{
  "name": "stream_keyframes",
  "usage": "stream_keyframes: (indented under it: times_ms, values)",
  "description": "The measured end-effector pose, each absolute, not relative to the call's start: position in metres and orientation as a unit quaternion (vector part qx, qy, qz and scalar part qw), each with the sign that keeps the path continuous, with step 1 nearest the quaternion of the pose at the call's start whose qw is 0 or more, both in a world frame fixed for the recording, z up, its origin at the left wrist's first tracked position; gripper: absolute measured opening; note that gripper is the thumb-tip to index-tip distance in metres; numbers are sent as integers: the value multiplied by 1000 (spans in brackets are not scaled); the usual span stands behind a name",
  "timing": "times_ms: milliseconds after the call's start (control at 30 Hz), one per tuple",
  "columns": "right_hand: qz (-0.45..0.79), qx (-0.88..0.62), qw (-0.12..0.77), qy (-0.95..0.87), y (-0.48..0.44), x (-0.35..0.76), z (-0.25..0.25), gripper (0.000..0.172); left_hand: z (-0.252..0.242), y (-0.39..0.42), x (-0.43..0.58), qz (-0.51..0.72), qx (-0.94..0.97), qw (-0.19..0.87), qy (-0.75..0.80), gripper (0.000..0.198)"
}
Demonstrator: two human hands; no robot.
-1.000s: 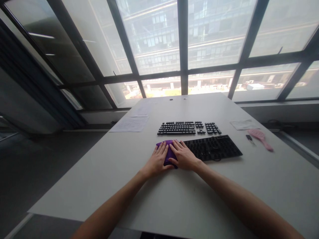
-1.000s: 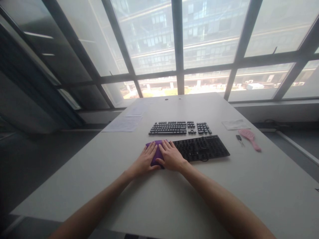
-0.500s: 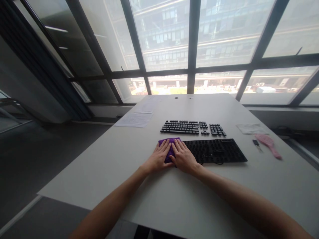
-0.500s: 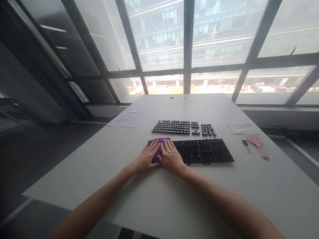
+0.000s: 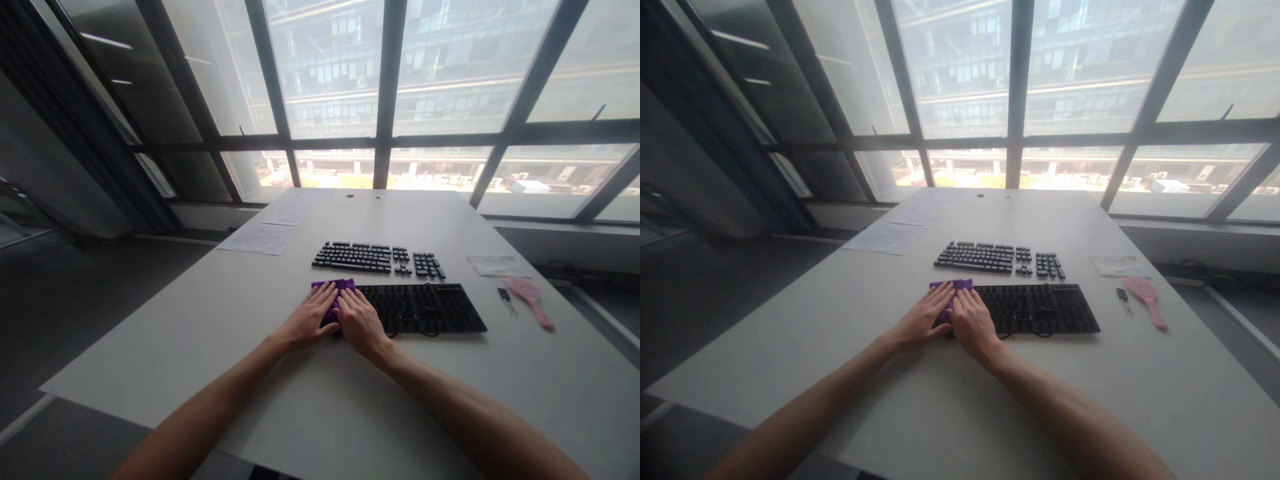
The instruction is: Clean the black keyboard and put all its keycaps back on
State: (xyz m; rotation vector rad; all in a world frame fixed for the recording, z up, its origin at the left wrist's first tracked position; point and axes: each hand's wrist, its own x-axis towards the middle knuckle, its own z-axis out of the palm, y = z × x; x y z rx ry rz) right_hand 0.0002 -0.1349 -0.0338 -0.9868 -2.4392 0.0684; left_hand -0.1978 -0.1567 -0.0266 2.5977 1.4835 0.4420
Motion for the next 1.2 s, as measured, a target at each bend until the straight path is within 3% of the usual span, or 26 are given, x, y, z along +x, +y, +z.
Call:
stream_keyframes:
  times_ms: [133, 267, 500, 633, 800, 933, 1033, 1200]
  values:
    - [36, -362, 245, -899, -138, 2, -31, 44, -30, -157, -199, 130, 866, 47, 481, 104]
    - [47, -355, 223, -906, -141, 3, -30, 54, -29, -155, -204, 130, 868, 40, 478, 97]
    - [32, -345, 223, -911, -148, -5, -35, 55, -17, -156, -214, 139, 872, 66, 464, 93]
    - [23, -334, 239, -911, -150, -7, -31, 41, -7, -159, -220, 149, 886, 87, 431, 93]
    - [38, -363, 263, -893, -151, -5, -18, 25, -1, -166, -220, 160, 875, 67, 453, 68]
    - [36, -358, 267, -894, -152, -7, -24, 47, -9, -170, -219, 100, 858, 79, 498, 97]
    - [36, -348, 241, -905, -152, -9, -32, 60, -14, -170, -223, 67, 852, 86, 513, 104]
    - [36, -335, 235, -912, -155, -12, -31, 46, -11, -165, -235, 78, 863, 77, 494, 101]
